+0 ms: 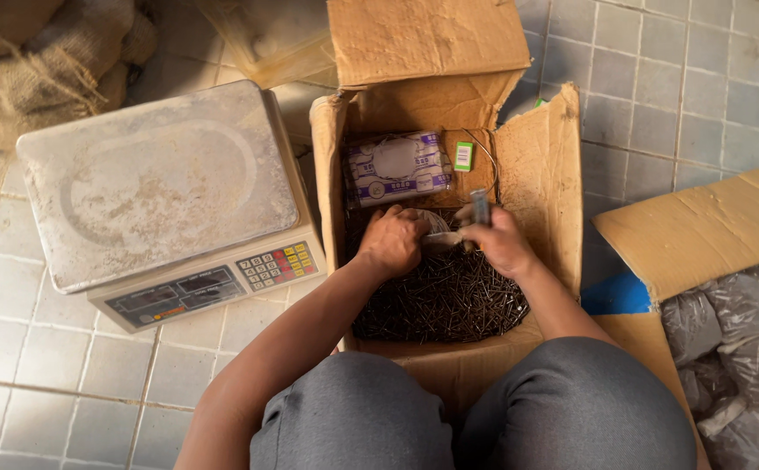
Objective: The person fills small plastic bags with nails from a large box, weighs them on a digital scale, and then places the filled bags into a larger shipping box.
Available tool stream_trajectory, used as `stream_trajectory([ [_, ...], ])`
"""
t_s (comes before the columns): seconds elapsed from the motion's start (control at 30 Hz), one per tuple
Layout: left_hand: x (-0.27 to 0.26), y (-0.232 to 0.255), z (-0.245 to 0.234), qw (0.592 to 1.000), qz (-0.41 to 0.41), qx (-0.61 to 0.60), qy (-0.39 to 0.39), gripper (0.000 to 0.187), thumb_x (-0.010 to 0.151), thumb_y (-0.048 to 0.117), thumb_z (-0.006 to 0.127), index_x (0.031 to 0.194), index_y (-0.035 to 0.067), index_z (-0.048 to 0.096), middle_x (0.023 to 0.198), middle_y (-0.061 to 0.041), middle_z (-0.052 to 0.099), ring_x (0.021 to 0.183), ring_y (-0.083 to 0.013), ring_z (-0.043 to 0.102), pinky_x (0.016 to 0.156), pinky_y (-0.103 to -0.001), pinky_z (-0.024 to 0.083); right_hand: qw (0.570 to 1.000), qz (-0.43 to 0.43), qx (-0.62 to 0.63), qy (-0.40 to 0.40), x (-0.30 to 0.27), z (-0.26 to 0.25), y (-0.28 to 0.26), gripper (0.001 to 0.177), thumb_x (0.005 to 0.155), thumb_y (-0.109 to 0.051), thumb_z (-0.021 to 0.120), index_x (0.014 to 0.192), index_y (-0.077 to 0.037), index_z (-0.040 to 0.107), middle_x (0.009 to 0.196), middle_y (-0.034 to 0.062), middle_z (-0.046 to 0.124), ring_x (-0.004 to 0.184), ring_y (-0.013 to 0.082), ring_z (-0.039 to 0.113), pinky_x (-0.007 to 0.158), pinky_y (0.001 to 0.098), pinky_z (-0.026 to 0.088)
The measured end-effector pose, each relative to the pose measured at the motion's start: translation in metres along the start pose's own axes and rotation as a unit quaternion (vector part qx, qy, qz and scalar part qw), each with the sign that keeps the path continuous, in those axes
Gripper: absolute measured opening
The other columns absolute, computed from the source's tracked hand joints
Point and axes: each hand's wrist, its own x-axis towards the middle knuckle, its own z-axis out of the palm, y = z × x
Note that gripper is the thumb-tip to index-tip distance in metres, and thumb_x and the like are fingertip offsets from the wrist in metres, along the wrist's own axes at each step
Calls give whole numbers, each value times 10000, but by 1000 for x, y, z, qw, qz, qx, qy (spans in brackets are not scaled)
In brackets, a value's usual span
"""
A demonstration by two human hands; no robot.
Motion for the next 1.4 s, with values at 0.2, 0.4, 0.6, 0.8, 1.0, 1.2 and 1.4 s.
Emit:
stream_trajectory([
  [0.2,3,1,3,999,-9,-31,-30,302,690,198,420,863,269,657,901,35,599,935,-215,554,745,-390,438,982,-48,169,-69,-2,-17,-5,334,744,-94,504,1071,-70,567,823,56,534,832,215,522,801,352,417],
  [0.4,6,-2,10,1000,-3,-2,-9,295,635,222,445,839,274,652,853,53,608,886,-191,572,700,-372,459,981,-155,-74,-89,-10,-3,-5,407,707,-44,679,1106,-101,619,1040,133,650,1005,264,569,935,415,397],
  [0.6,6,0,1,998,-11,-22,-53,272,704,184,449,875,233,654,894,26,604,902,-213,557,719,-389,461,956,-166,-229,-74,-16,5,-6,374,692,-67,720,1044,-12,605,1022,179,632,1001,309,575,937,457,405],
  [0.8,8,-1,4,998,-4,-14,-65,196,779,310,511,914,248,638,912,37,581,946,-196,538,768,-401,456,917,-195,-337,-82,-19,18,-17,384,708,-97,714,1053,6,582,1007,196,609,987,353,572,926,499,411],
  [1.0,5,4,-2,998,-7,25,-63,193,792,319,480,877,237,632,892,50,574,951,-184,533,763,-389,458,874,-196,-433,-98,-23,27,-14,295,733,-85,677,1001,-1,586,968,198,607,931,361,592,889,496,447],
  [1.2,8,1,2,997,-8,13,-73,203,784,382,502,869,245,625,882,43,560,957,-196,526,757,-404,469,864,-241,-437,-70,-12,20,10,243,751,-126,640,966,-31,576,924,170,609,878,340,607,847,478,474],
  [1.4,12,0,9,996,-13,12,-82,253,801,446,478,883,254,620,888,34,548,979,-206,516,753,-414,476,856,-230,-459,-58,-12,25,2,215,751,-60,629,958,-37,577,893,172,626,876,348,612,848,471,470],
])
